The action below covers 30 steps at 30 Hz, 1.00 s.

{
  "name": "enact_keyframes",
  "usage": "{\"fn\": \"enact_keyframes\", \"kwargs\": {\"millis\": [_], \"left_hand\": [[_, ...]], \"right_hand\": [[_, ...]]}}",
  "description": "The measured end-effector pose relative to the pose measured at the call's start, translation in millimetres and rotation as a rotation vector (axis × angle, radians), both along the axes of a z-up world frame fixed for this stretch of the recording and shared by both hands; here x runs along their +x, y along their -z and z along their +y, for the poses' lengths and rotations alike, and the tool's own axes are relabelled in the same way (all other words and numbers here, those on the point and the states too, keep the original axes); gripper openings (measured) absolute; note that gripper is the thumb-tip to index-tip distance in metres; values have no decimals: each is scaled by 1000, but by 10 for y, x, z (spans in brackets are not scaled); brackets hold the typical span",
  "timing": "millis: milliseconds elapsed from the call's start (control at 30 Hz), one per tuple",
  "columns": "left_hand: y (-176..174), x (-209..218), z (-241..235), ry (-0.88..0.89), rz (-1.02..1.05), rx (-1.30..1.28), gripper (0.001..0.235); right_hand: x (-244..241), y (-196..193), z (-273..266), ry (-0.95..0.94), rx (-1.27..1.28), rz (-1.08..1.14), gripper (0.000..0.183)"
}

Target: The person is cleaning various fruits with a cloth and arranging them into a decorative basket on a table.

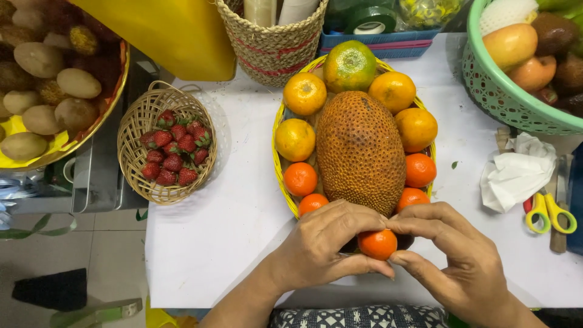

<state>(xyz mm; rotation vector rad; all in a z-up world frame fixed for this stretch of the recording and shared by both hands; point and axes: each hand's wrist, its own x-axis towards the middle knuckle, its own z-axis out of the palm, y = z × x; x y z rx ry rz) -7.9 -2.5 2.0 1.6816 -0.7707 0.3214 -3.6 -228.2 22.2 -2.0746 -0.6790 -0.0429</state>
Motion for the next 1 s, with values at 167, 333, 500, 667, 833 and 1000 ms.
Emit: {"fn": "enact_keyframes", "kwargs": {"millis": [167,333,500,667,833,1000], "left_hand": [[51,-10,-5,22,-3,16,52],[54,-27,3,37,-11,37,58],[59,-51,1,52,-19,77,56],[-99,-83,23,56,77,53,54],[-224,-119,-3,-17,209,95,38],[-290,-170,-5,-7,325,104,34]], "right_hand": [[40,18,-37,-51,6,51,43],[59,-2,-42,-102,25,80,46],[49,-3,-66,-122,13,64,44],[6,94,-76,-70,53,-31,44],[-86,190,-35,0,75,-172,43],[-125,200,-7,14,49,-201,44]]}}
